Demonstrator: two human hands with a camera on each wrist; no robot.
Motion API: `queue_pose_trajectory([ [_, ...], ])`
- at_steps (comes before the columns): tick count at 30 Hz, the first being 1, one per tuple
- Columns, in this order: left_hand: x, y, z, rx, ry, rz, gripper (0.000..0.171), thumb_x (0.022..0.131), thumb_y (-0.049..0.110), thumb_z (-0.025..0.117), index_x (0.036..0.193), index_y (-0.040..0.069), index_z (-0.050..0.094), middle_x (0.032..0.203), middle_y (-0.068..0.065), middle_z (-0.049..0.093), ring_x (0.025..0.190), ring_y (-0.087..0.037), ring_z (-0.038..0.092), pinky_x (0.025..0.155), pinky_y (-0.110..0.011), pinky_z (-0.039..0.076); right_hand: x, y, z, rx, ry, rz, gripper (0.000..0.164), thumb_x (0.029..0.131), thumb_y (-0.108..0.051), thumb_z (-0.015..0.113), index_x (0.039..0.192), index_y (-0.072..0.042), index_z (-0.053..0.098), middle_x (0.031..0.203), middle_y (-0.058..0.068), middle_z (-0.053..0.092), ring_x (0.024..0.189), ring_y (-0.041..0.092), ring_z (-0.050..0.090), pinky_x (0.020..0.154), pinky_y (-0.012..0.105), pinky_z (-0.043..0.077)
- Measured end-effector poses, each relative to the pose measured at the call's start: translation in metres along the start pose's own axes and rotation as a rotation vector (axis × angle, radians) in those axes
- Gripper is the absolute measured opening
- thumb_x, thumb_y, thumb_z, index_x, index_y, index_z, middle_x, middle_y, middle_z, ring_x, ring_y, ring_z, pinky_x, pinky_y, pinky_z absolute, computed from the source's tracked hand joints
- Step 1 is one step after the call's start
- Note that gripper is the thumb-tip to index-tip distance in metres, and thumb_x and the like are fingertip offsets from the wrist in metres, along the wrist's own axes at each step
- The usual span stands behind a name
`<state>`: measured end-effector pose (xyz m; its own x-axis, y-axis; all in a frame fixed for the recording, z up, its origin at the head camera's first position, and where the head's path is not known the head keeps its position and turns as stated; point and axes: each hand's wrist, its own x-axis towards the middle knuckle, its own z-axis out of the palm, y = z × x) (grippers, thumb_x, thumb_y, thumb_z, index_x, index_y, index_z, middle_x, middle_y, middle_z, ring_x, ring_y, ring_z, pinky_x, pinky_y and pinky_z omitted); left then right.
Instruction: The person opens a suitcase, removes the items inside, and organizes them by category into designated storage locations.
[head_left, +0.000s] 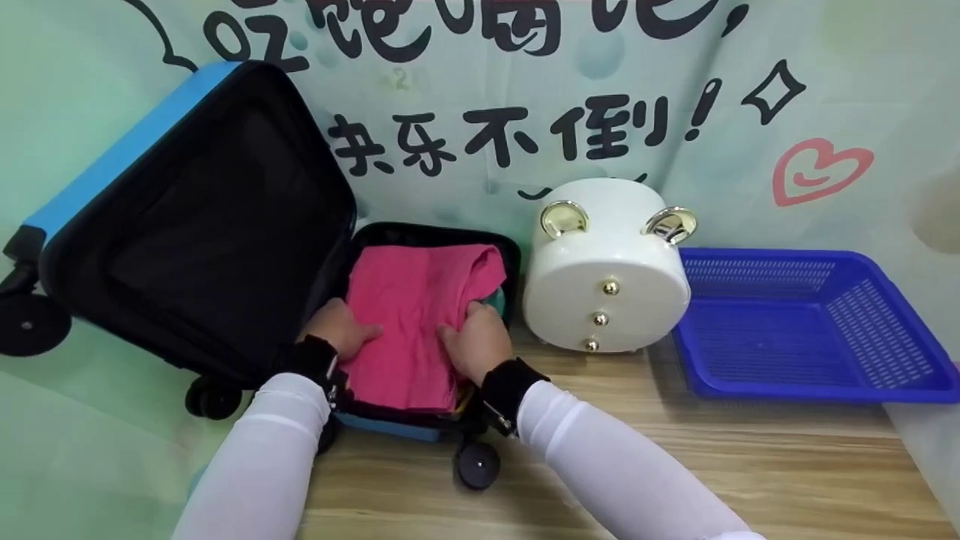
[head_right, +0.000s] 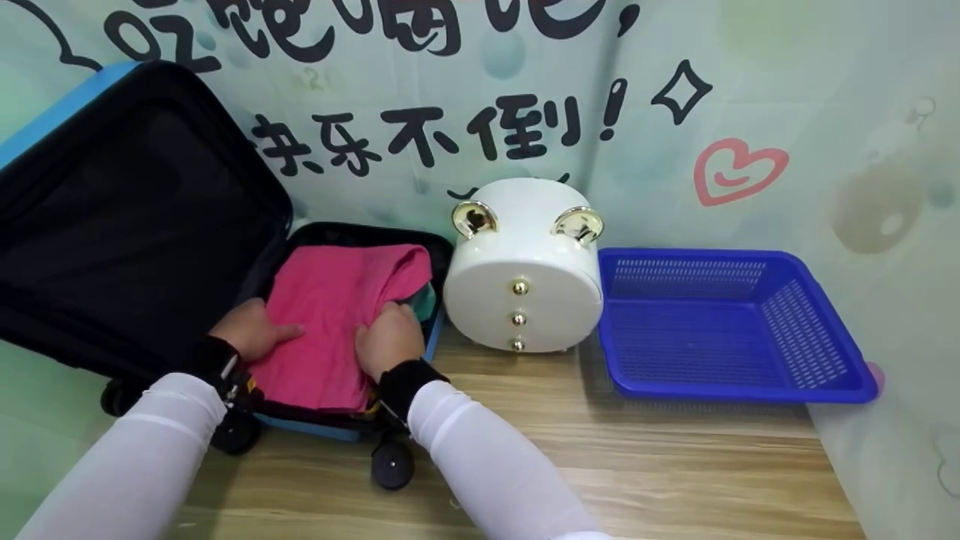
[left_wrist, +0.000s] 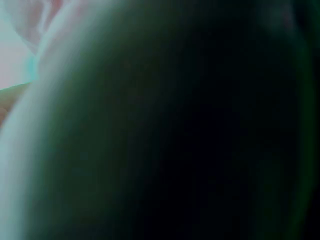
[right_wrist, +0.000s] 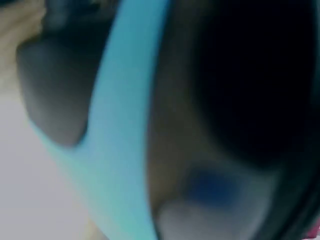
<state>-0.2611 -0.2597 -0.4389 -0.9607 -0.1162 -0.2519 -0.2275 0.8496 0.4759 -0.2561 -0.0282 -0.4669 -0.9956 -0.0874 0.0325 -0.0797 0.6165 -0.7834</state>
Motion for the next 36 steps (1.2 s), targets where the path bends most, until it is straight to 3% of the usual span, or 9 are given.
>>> queue_pose_trajectory([
  [4,-0.001,0.001,-0.001,-0.08,0.029,0.014,0.069,0.099,0.039,0.062,0.141,-0.013,0.047,0.139,-0.031,0.059,0.124,-0.04,0.06,0.11,-0.052,0.048,0.002,-0.001,-0.004,-0.044,-0.003,0.006,0.042,0.099,-0.035,0.073,0.121,0.001,0.064,0.118,0.017,0.066,0.104,0.029,0.068,0.093,0.041,0.058],
  [7,0.0,0.002,0.001,-0.16,0.007,0.015,0.07,0.101,0.04,0.061,0.146,-0.011,0.044,0.141,-0.03,0.058,0.126,-0.039,0.059,0.112,-0.051,0.047,0.005,0.0,-0.005,-0.019,-0.036,0.031,0.047,0.099,-0.034,0.075,0.126,0.001,0.061,0.121,0.018,0.068,0.109,0.03,0.068,0.096,0.042,0.057],
  [12,0.001,0.003,0.005,-0.192,-0.027,0.064,0.073,0.102,0.032,0.063,0.154,-0.009,0.034,0.149,-0.03,0.052,0.137,-0.041,0.054,0.119,-0.05,0.042,0.011,0.006,-0.008,0.119,-0.085,0.096,0.046,0.096,-0.029,0.078,0.128,0.0,0.061,0.127,0.018,0.07,0.115,0.029,0.067,0.102,0.042,0.055],
  [16,0.0,0.008,0.004,-0.208,0.048,0.142,0.067,0.099,0.018,0.061,0.156,-0.006,0.036,0.152,-0.028,0.053,0.139,-0.041,0.053,0.12,-0.051,0.041,0.014,0.011,-0.01,0.241,-0.092,0.121,0.034,0.097,-0.024,0.075,0.121,-0.002,0.062,0.123,0.016,0.07,0.108,0.025,0.064,0.099,0.04,0.055],
  [22,-0.007,0.018,-0.007,-0.342,0.099,0.214,0.061,0.101,0.016,0.058,0.156,-0.001,0.037,0.148,-0.025,0.055,0.133,-0.038,0.055,0.119,-0.052,0.042,0.017,0.016,-0.014,0.313,-0.038,0.167,0.026,0.099,-0.028,0.069,0.106,-0.004,0.061,0.107,0.012,0.067,0.092,0.02,0.06,0.083,0.033,0.054],
  [30,-0.016,0.024,-0.015,-0.528,0.127,0.223,0.065,0.104,0.011,0.057,0.162,0.001,0.031,0.155,-0.023,0.049,0.139,-0.033,0.05,0.122,-0.047,0.038,0.014,0.009,-0.022,0.38,-0.025,0.165,0.048,0.099,-0.031,0.072,0.135,-0.002,0.062,0.125,0.016,0.071,0.104,0.023,0.067,0.095,0.036,0.057],
  [36,-0.027,0.036,-0.024,-0.666,0.165,0.284,0.066,0.103,0.007,0.059,0.162,0.001,0.031,0.153,-0.023,0.051,0.136,-0.031,0.051,0.121,-0.043,0.039,0.015,0.008,-0.032,0.607,-0.021,0.173,0.041,0.097,-0.027,0.076,0.125,-0.001,0.062,0.11,0.013,0.071,0.091,0.019,0.068,0.082,0.031,0.058],
])
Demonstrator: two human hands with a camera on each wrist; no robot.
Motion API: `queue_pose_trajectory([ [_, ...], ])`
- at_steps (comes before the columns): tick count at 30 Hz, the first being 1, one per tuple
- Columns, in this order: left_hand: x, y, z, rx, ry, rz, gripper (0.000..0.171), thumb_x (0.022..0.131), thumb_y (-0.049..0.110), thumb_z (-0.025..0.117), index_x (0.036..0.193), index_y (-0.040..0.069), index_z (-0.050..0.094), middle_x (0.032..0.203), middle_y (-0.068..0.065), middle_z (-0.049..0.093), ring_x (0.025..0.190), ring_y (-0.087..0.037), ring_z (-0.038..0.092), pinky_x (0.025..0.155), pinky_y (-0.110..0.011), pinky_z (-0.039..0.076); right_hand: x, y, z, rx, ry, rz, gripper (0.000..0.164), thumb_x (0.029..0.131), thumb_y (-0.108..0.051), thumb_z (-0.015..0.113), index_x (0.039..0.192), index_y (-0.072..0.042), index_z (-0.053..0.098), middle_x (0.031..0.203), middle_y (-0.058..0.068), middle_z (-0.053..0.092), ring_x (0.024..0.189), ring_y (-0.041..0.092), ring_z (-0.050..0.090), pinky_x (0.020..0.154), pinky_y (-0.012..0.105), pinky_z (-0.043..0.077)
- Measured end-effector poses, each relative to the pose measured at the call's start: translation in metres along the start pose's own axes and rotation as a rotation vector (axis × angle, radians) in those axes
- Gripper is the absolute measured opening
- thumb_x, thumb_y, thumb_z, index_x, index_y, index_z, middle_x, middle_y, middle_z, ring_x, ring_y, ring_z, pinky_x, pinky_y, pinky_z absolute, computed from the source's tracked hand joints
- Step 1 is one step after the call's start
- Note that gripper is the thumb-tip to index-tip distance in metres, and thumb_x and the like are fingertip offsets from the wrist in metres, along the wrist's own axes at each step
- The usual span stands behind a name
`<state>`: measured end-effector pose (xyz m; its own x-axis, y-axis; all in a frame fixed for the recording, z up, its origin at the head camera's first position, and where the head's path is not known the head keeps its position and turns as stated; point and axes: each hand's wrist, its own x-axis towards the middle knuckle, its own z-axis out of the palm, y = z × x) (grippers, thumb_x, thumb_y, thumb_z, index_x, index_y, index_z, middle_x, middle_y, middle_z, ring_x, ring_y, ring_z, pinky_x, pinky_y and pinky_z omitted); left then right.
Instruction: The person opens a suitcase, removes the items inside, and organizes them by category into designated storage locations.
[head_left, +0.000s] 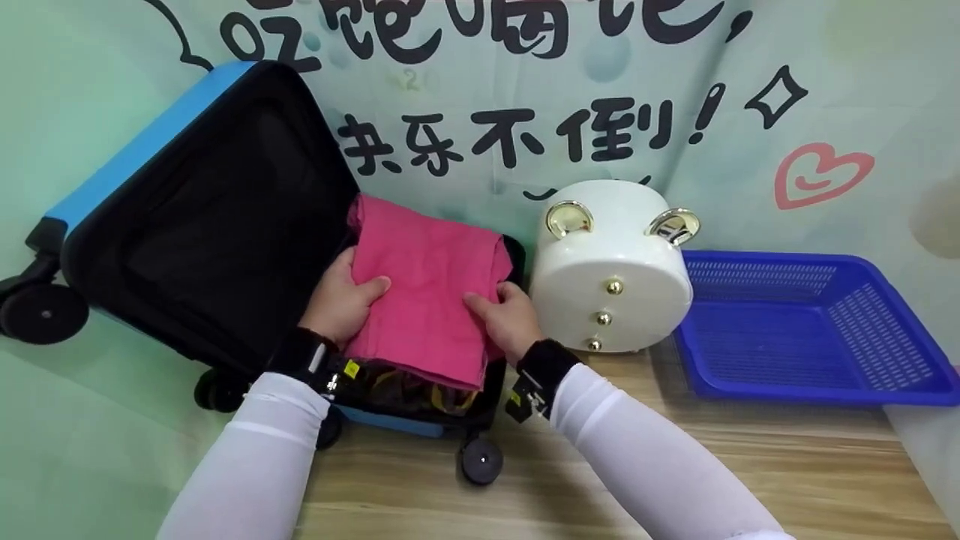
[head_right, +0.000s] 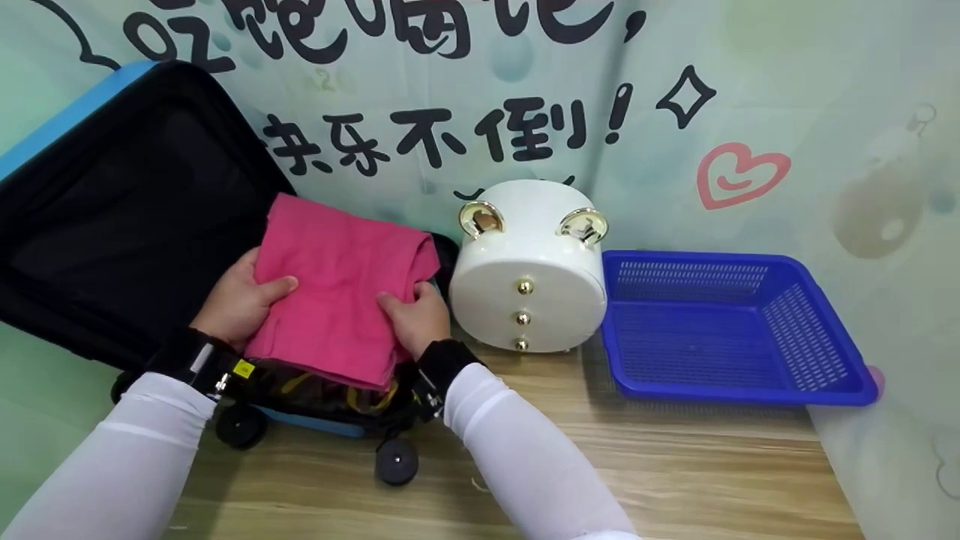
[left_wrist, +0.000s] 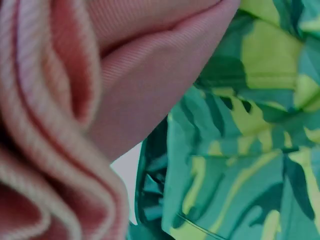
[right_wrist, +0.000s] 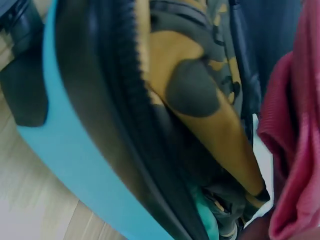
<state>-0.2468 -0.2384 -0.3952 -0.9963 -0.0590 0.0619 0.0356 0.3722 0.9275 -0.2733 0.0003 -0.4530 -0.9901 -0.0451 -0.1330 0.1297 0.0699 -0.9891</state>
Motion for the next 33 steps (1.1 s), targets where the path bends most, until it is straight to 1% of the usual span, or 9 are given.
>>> queue_pose_trajectory([
  [7,-0.009,0.024,0.009,-0.202,0.036,0.129,0.058,0.101,-0.002,0.06,0.156,0.002,0.039,0.141,-0.019,0.057,0.122,-0.019,0.058,0.109,-0.029,0.044,0.002,-0.008,-0.016,0.456,-0.229,0.156,0.036,0.103,-0.025,0.069,0.129,-0.003,0.057,0.096,0.005,0.076,0.082,0.018,0.077,0.077,0.034,0.064],
  [10,-0.016,0.029,0.014,-0.299,0.035,0.186,0.056,0.1,-0.005,0.061,0.152,0.002,0.042,0.131,-0.011,0.061,0.115,-0.012,0.061,0.104,-0.024,0.047,-0.003,-0.014,-0.021,0.539,-0.347,0.174,0.028,0.105,-0.02,0.063,0.129,-0.005,0.058,0.097,0.005,0.078,0.085,0.018,0.078,0.079,0.034,0.064],
  [14,-0.028,0.033,0.015,-0.417,0.005,0.284,0.053,0.097,-0.009,0.061,0.147,0.0,0.044,0.121,0.0,0.064,0.112,-0.009,0.064,0.103,-0.023,0.049,-0.017,-0.028,-0.029,0.566,-0.434,0.086,0.029,0.103,-0.009,0.06,0.132,-0.007,0.055,0.104,0.004,0.076,0.092,0.017,0.077,0.085,0.033,0.063],
  [18,-0.041,0.036,0.013,-0.431,-0.034,0.347,0.045,0.098,-0.007,0.063,0.139,0.001,0.049,0.119,0.004,0.067,0.112,-0.007,0.065,0.103,-0.022,0.05,-0.034,-0.046,-0.04,0.583,-0.423,-0.011,0.036,0.098,-0.002,0.059,0.132,-0.011,0.052,0.112,0.004,0.072,0.099,0.018,0.073,0.091,0.033,0.06],
  [22,-0.054,0.042,0.015,-0.44,-0.091,0.364,0.033,0.097,-0.002,0.068,0.127,0.005,0.055,0.112,0.006,0.072,0.106,-0.005,0.068,0.1,-0.021,0.053,-0.05,-0.062,-0.059,0.571,-0.42,-0.041,0.025,0.096,-0.001,0.059,0.119,-0.011,0.057,0.106,0.004,0.074,0.096,0.019,0.073,0.089,0.034,0.061],
  [25,-0.06,0.049,0.02,-0.446,-0.145,0.393,0.028,0.097,0.001,0.071,0.121,0.006,0.057,0.108,0.007,0.075,0.104,-0.005,0.07,0.098,-0.021,0.055,-0.06,-0.073,-0.075,0.523,-0.423,-0.075,0.023,0.096,-0.001,0.06,0.116,-0.011,0.058,0.106,0.004,0.074,0.097,0.019,0.074,0.09,0.034,0.061],
  [29,-0.063,0.062,0.031,-0.398,-0.182,0.417,0.028,0.097,0.0,0.071,0.121,0.004,0.058,0.107,0.005,0.075,0.103,-0.007,0.071,0.096,-0.023,0.056,-0.071,-0.084,-0.1,0.473,-0.361,-0.153,0.033,0.096,0.003,0.059,0.124,-0.014,0.057,0.113,0.004,0.073,0.105,0.02,0.072,0.098,0.034,0.059],
  [31,-0.064,0.069,0.038,-0.374,-0.204,0.413,0.033,0.096,0.0,0.072,0.125,0.001,0.056,0.11,0.003,0.074,0.105,-0.009,0.071,0.097,-0.025,0.056,-0.075,-0.09,-0.115,0.46,-0.304,-0.188,0.033,0.096,0.006,0.059,0.121,-0.016,0.06,0.112,0.004,0.074,0.104,0.02,0.073,0.097,0.034,0.059],
  [33,-0.066,0.074,0.045,-0.379,-0.265,0.394,0.041,0.097,0.003,0.073,0.132,-0.001,0.053,0.116,-0.002,0.072,0.108,-0.013,0.071,0.097,-0.028,0.058,-0.079,-0.096,-0.133,0.45,-0.25,-0.222,0.031,0.095,0.007,0.059,0.113,-0.017,0.066,0.107,0.003,0.076,0.099,0.019,0.074,0.092,0.034,0.06],
])
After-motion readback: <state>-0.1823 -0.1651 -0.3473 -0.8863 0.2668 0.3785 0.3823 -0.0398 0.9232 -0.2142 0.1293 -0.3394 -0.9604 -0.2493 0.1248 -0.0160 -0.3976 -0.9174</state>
